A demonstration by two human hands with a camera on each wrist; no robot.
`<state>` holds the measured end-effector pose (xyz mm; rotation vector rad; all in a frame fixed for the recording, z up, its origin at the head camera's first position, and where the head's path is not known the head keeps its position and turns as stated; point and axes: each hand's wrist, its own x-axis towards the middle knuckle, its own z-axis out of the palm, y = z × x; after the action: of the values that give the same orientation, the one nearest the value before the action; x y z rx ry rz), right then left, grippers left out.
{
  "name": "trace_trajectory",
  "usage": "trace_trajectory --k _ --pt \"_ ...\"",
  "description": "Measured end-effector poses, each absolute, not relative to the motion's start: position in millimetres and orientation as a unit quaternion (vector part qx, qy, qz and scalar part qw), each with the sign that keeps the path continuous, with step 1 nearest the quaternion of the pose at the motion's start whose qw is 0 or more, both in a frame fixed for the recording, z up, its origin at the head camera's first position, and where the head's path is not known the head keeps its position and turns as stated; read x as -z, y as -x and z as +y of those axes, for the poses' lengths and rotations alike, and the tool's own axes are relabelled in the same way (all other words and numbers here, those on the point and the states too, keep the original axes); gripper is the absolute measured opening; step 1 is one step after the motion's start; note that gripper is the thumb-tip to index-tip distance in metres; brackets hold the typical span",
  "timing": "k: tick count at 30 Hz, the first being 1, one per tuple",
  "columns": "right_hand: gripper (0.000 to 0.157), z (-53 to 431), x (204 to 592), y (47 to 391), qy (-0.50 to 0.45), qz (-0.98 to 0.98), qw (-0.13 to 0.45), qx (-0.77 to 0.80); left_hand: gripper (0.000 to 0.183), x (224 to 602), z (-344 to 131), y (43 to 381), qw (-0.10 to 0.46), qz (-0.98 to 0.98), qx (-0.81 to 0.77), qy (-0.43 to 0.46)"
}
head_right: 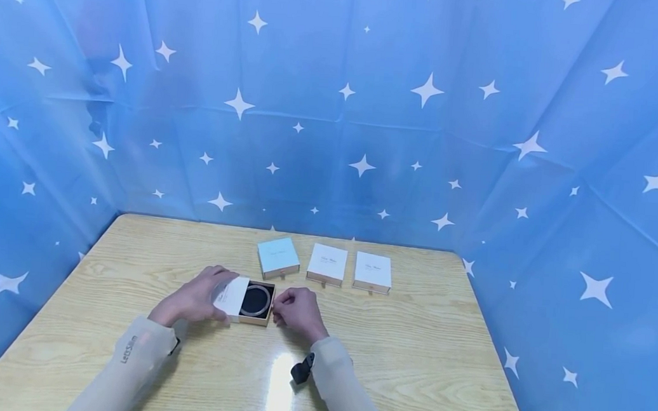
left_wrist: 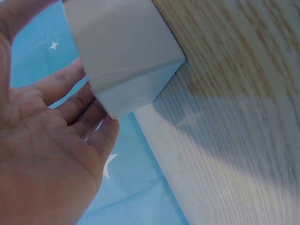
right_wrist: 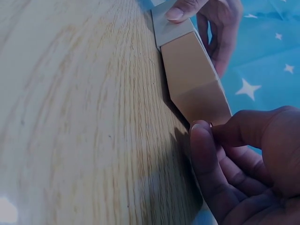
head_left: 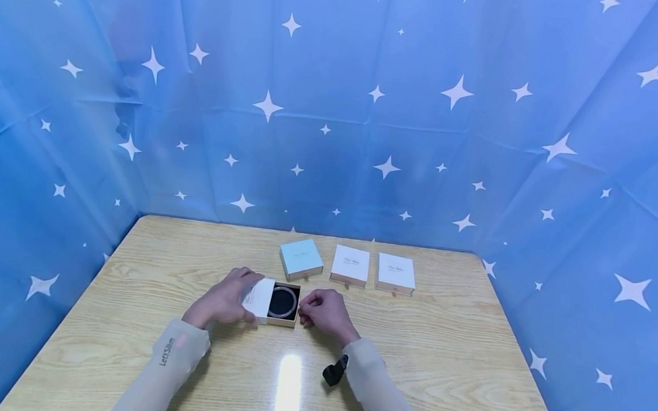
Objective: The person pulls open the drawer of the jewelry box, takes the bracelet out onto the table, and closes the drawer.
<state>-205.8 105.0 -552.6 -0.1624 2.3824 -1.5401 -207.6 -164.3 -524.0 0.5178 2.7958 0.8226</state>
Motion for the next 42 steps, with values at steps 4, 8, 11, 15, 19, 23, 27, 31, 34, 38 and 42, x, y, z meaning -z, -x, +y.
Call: trace_trajectory --k 4,8,11,15,19,23,27,31,34,38,42 --pt "0.011 105.4 551.7 205.9 0.055 0.829 0.150 0.537 0.102 524.5 -165.0 208.2 0.091 0.941 -0.277 -0.173" --pt "0.011 106.3 550.2 204.7 0.057 0.825 0.146 0.543 0.102 524.0 -165.1 207.9 0.094 0.940 -0.279 -0.172" --pt "0.011 107.2 550.3 204.0 0.055 0.823 0.144 0.546 0.101 523.8 -165.3 207.5 0.094 0.940 -0.279 -0.174" --pt "0.012 108.6 551.5 203.9 0.053 0.823 0.143 0.547 0.099 523.8 -165.6 207.0 0.092 0.940 -0.276 -0.176" --pt "0.011 109.4 552.3 204.0 0.053 0.822 0.144 0.549 0.100 523.6 -165.1 206.6 0.093 0.941 -0.278 -0.171" --pt "0.011 109.4 551.6 203.5 0.051 0.818 0.146 0.554 0.100 523.3 -164.2 206.3 0.097 0.940 -0.281 -0.167" --pt "0.011 109.4 550.1 203.1 0.049 0.816 0.149 0.556 0.099 524.3 -164.8 206.9 0.097 0.940 -0.281 -0.166" --pt "0.012 110.0 549.6 203.1 0.048 0.816 0.152 0.555 0.099 524.7 -165.3 207.1 0.096 0.941 -0.279 -0.168" --pt "0.012 110.6 550.2 203.2 0.049 0.816 0.153 0.555 0.099 524.8 -165.2 207.4 0.096 0.941 -0.278 -0.168" --pt "0.012 111.4 550.9 203.7 0.050 0.815 0.154 0.556 0.100 525.4 -165.0 208.3 0.096 0.941 -0.278 -0.167" --pt "0.011 112.1 551.0 204.4 0.045 0.819 0.152 0.552 0.100 525.0 -165.6 208.7 0.097 0.941 -0.275 -0.170"
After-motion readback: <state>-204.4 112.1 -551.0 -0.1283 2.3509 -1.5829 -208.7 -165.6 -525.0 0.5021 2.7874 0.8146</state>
